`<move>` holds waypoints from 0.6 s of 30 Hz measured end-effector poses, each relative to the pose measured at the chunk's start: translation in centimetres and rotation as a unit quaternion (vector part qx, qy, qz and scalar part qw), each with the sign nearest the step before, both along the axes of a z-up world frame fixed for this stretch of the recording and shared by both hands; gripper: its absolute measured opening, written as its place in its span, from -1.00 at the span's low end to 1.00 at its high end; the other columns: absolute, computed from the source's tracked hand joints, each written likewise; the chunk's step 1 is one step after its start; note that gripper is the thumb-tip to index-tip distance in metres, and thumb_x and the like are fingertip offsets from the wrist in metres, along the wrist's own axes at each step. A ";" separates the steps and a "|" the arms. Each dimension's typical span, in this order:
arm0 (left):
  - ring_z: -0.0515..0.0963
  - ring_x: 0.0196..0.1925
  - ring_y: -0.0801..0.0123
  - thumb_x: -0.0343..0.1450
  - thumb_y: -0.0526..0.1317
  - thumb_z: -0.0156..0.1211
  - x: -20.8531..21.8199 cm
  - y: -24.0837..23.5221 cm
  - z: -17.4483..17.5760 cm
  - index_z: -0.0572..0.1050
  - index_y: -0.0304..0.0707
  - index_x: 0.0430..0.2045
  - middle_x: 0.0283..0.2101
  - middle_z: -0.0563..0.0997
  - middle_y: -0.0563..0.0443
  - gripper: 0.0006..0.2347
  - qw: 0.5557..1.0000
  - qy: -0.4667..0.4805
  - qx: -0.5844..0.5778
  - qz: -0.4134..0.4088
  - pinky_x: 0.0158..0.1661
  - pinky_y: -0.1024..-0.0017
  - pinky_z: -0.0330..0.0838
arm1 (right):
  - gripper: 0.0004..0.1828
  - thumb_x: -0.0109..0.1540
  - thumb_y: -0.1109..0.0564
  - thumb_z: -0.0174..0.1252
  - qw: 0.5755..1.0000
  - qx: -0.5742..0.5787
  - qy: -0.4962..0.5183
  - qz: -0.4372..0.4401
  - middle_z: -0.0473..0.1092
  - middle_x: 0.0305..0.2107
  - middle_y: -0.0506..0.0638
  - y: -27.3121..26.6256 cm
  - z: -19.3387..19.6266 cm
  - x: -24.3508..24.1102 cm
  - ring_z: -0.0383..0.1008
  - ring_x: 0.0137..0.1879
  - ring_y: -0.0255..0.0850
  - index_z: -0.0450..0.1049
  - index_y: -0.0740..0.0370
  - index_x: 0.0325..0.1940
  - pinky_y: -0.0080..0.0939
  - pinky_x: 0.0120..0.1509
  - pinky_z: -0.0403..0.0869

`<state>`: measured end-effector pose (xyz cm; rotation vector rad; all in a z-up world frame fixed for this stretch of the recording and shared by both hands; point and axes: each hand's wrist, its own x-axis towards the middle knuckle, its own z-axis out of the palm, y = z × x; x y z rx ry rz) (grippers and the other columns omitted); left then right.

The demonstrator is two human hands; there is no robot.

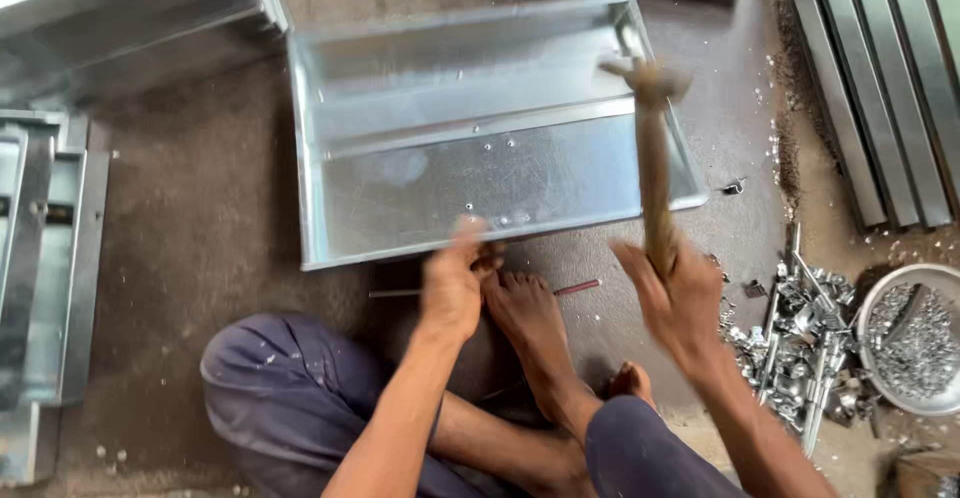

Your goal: The person attaches sliding metal latches to a rectangular metal drawer using a hammer and small rivets while sitting on the floor. They align the latch over pre-drilled holes, insert small components, and hammer them into place, occasionally turning the drawer over and receiving assistance from another person to hold the metal parts steady.

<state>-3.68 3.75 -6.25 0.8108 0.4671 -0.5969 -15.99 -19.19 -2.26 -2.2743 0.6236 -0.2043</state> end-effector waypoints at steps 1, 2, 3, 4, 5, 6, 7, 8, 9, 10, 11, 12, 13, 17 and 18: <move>0.55 -0.29 0.35 0.33 -0.08 0.34 1.1 -0.2 0.4 0.56 -0.26 -0.30 -0.31 0.59 0.00 -0.75 1.000 -0.002 -0.020 -0.019 -0.31 0.44 0.42 | -0.54 0.23 -0.24 0.30 0.996 -0.074 -0.034 0.040 0.29 -0.65 -0.16 -1.2 0.4 2.6 0.26 -0.57 -0.36 0.41 0.20 -0.27 -0.31 -0.51 0.22; 0.52 -0.35 0.38 0.35 -0.07 0.34 1.2 -0.5 0.5 0.55 -0.23 -0.34 -0.35 0.58 0.02 -0.77 0.998 0.004 -0.043 -0.039 -0.39 0.48 0.36 | -0.51 0.19 -0.24 0.39 0.983 -0.148 -0.091 0.051 0.27 -0.59 -0.10 -2.1 0.2 4.3 0.23 -0.51 -0.33 0.41 0.19 -0.26 -0.31 -0.46 0.25; 0.49 -0.40 0.41 0.36 -0.06 0.35 1.2 -0.9 0.4 0.54 -0.20 -0.38 -0.38 0.57 0.04 -0.78 0.996 0.011 -0.066 -0.059 -0.46 0.53 0.31 | -0.48 0.15 -0.23 0.47 0.962 -0.222 -0.146 0.064 0.25 -0.52 -0.03 -2.7 -0.2 4.9 0.20 -0.45 -0.30 0.41 0.19 -0.25 -0.31 -0.41 0.28; 0.51 -0.42 0.41 0.33 -0.11 0.37 1.4 -1.8 0.3 0.56 -0.21 -0.41 -0.41 0.57 0.03 -0.81 0.996 0.031 -0.054 -0.060 -0.48 0.52 0.30 | -0.50 0.14 -0.21 0.49 0.972 -0.186 -0.136 0.048 0.28 -0.53 -0.04 -3.3 -0.7 5.1 0.23 -0.45 -0.31 0.43 0.18 -0.24 -0.32 -0.40 0.31; 0.52 -0.43 0.41 0.29 -0.16 0.39 1.5 -2.9 0.2 0.57 -0.21 -0.44 -0.44 0.56 0.02 -0.84 0.996 0.050 -0.041 -0.060 -0.50 0.52 0.30 | -0.51 0.13 -0.19 0.52 0.980 -0.149 -0.126 0.031 0.31 -0.53 -0.05 -3.9 -1.3 5.2 0.25 -0.45 -0.33 0.46 0.17 -0.23 -0.34 -0.40 0.33; 0.53 -0.45 0.41 0.26 -0.22 0.40 1.9 -4.1 0.0 0.58 -0.22 -0.47 -0.47 0.56 0.01 -0.87 0.996 0.062 -0.031 -0.059 -0.52 0.51 0.30 | -0.53 0.11 -0.17 0.54 0.986 -0.115 -0.122 0.016 0.34 -0.53 -0.05 -4.5 -1.9 5.5 0.28 -0.45 -0.35 0.48 0.16 -0.22 -0.35 -0.39 0.35; 0.53 -0.44 0.44 0.27 -0.22 0.43 2.1 -5.1 -0.4 0.57 -0.20 -0.47 -0.46 0.56 0.04 -0.86 0.995 0.057 -0.044 -0.064 -0.52 0.52 0.30 | -0.55 0.14 -0.14 0.52 0.983 -0.112 -0.146 0.024 0.39 -0.43 -0.07 -4.9 -2.6 5.7 0.31 -0.41 -0.36 0.47 0.17 -0.22 -0.37 -0.36 0.39; 0.54 -0.43 0.47 0.27 -0.22 0.46 1.5 -5.8 -1.0 0.57 -0.19 -0.46 -0.45 0.55 0.06 -0.86 0.994 0.058 -0.057 -0.068 -0.52 0.54 0.30 | -0.57 0.16 -0.10 0.50 0.980 -0.108 -0.164 0.032 0.45 -0.33 -0.09 -5.2 -3.3 5.2 0.34 -0.37 -0.38 0.45 0.18 -0.22 -0.39 -0.33 0.43; 0.54 -0.43 0.49 0.28 -0.23 0.48 1.3 -6.5 -1.8 0.56 -0.17 -0.46 -0.44 0.55 0.09 -0.85 0.993 0.060 -0.070 -0.073 -0.52 0.55 0.30 | -0.60 0.18 -0.07 0.48 0.977 -0.105 -0.181 0.040 0.50 -0.23 -0.10 -5.5 -4.0 5.2 0.37 -0.32 -0.39 0.44 0.19 -0.21 -0.41 -0.29 0.47; 0.50 -0.47 0.45 0.29 -0.20 0.49 0.8 -6.6 -2.6 0.56 -0.18 -0.46 -0.46 0.55 0.03 -0.83 0.992 0.056 -0.061 -0.091 -0.52 0.53 0.31 | -0.61 0.19 -0.08 0.47 0.976 -0.106 -0.187 0.044 0.51 -0.24 -0.09 -5.6 -4.6 4.8 0.39 -0.31 -0.39 0.45 0.19 -0.19 -0.41 -0.27 0.49; 0.46 -0.51 0.40 0.29 -0.18 0.50 0.3 -6.4 -3.4 0.55 -0.20 -0.46 -0.47 0.55 -0.02 -0.81 0.991 0.051 -0.052 -0.108 -0.53 0.51 0.32 | -0.61 0.20 -0.08 0.46 0.974 -0.107 -0.192 0.049 0.51 -0.26 -0.08 -5.6 -4.8 4.4 0.42 -0.30 -0.39 0.47 0.19 -0.16 -0.40 -0.25 0.51; 0.42 -0.55 0.35 0.29 -0.15 0.51 0.0 -5.8 -3.9 0.55 -0.22 -0.46 -0.49 0.55 -0.07 -0.78 0.990 0.047 -0.041 -0.126 -0.53 0.49 0.33 | -0.62 0.22 -0.08 0.45 0.973 -0.106 -0.198 0.052 0.52 -0.28 -0.06 -5.3 -4.8 3.9 0.44 -0.29 -0.38 0.49 0.19 -0.13 -0.40 -0.23 0.52; 0.47 -0.48 0.35 0.26 -0.18 0.52 -0.3 -5.1 -4.0 0.57 -0.25 -0.42 -0.43 0.58 -0.05 -0.78 0.992 -0.028 0.043 -0.117 -0.46 0.48 0.38 | -0.60 0.18 -0.11 0.46 0.976 -0.132 -0.167 0.051 0.49 -0.36 -0.04 -5.0 -4.3 3.3 0.40 -0.36 -0.35 0.47 0.20 -0.22 -0.36 -0.30 0.47; 0.61 -0.26 0.28 0.14 -0.26 0.57 1.1 -3.4 -2.4 0.57 -0.37 -0.25 -0.25 0.63 -0.07 -0.63 0.964 -0.201 0.162 -0.057 -0.18 0.35 0.53 | -0.62 0.29 -0.17 0.18 0.997 -0.010 0.072 -0.024 0.40 -0.67 -0.06 -3.1 -0.5 -0.7 0.36 -0.62 -0.35 0.47 0.17 -0.40 -0.29 -0.56 0.34; 0.63 -0.22 0.24 0.12 -0.28 0.59 1.5 -3.6 -1.9 0.55 -0.39 -0.21 -0.22 0.63 -0.10 -0.58 0.968 -0.208 0.139 -0.031 -0.11 0.29 0.56 | -0.64 0.29 -0.15 0.11 0.991 0.044 0.126 -0.018 0.36 -0.69 -0.07 -2.3 0.2 -2.2 0.29 -0.64 -0.33 0.49 0.17 -0.35 -0.27 -0.59 0.30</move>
